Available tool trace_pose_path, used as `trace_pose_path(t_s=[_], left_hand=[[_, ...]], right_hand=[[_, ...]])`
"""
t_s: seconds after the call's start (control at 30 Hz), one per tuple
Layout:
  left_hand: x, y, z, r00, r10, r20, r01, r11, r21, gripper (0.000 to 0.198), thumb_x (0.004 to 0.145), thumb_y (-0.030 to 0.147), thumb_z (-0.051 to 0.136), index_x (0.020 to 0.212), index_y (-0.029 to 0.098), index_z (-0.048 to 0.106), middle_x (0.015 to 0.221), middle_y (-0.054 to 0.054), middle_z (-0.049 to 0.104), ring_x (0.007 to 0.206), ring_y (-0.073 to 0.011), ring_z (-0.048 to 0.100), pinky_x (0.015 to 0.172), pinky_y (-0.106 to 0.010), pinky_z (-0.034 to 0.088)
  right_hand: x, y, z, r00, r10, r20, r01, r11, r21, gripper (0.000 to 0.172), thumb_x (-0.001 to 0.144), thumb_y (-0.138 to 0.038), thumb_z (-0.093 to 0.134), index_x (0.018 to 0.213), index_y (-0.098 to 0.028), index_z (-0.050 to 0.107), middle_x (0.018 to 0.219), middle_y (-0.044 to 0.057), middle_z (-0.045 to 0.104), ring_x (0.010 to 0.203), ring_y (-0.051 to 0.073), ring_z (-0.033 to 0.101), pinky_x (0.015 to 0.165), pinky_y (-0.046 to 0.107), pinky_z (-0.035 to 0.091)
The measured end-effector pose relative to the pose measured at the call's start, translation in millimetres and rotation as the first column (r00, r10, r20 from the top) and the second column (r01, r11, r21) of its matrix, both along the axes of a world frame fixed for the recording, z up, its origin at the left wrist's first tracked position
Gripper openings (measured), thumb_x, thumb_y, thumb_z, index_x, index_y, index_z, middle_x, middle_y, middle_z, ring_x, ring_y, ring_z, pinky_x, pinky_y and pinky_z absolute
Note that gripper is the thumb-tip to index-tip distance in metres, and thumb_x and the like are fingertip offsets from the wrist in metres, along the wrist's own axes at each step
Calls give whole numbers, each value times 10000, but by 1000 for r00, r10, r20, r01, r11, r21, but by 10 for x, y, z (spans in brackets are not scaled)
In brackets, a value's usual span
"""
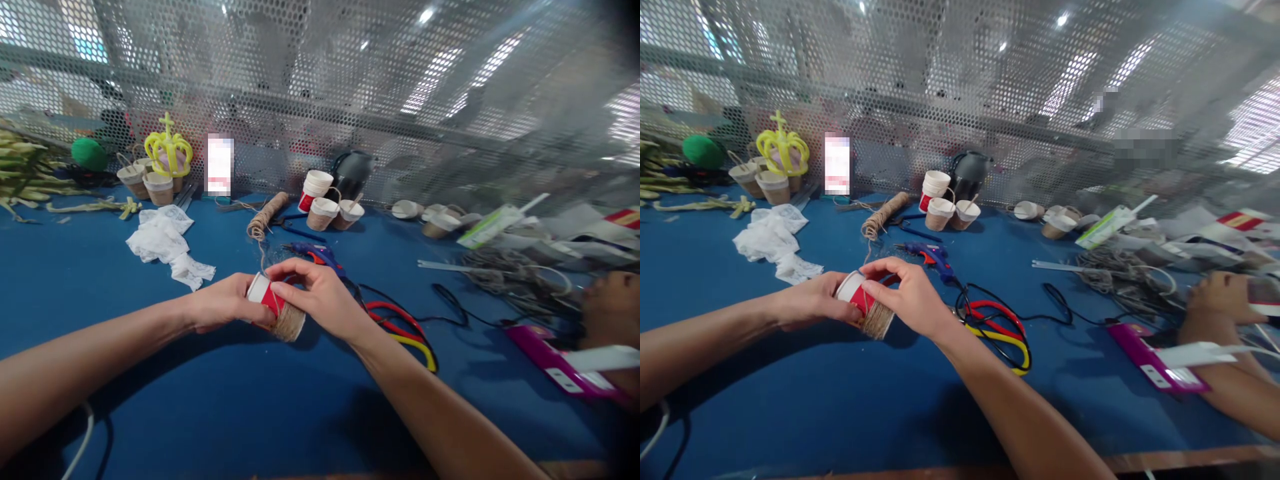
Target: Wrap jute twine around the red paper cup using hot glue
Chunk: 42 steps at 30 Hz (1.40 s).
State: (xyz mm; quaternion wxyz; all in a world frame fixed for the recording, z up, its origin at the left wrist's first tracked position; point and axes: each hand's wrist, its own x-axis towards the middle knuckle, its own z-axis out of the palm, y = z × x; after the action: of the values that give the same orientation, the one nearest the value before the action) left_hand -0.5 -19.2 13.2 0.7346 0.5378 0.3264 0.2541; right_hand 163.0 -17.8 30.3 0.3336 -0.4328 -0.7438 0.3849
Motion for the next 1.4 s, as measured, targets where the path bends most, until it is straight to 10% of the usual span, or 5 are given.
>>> trace_pose_path(t_s=[0.47,0.7,1.0,1.2,1.4], left_hand=[[67,-17,-6,986,155,-54,-157,987,-44,38,623,157,553,608,125,567,533,12,553,477,-88,469,509,-193,348],[8,89,-24,947,291,-135,-267,948,171,100,638,195,533,633,140,616,603,-16,602,533,-118,490,547,-212,360],[-4,103,-61,937,293,-188,-243,938,248,141,638,230,509,585,147,610,539,-22,583,527,-151,494,511,-234,363],[-18,135,-53,917,254,-308,-168,945,279,229,655,279,447,686,116,604,599,-24,597,569,-153,516,533,-239,382],[-36,165,-54,878,266,-397,-136,936,326,294,672,310,402,778,104,583,683,-44,613,603,-157,525,533,-242,385]], right_hand=[[29,4,39,998,-51,31,50,997,53,102,728,-221,542,802,-161,577,768,24,628,683,121,581,651,280,479],[614,500,129,794,-589,153,527,791,311,213,764,-333,449,743,-160,572,730,61,618,656,155,579,600,306,448],[799,792,-207,792,-410,452,461,887,-4,281,475,-153,643,302,-186,424,267,-73,348,289,59,297,345,227,193],[787,694,-94,842,-433,321,496,856,-148,47,558,-171,593,576,-162,550,435,-34,496,395,86,436,381,217,307],[667,309,142,931,-351,99,364,878,-312,198,648,-334,590,697,-168,494,569,-25,518,487,77,483,472,207,402]])
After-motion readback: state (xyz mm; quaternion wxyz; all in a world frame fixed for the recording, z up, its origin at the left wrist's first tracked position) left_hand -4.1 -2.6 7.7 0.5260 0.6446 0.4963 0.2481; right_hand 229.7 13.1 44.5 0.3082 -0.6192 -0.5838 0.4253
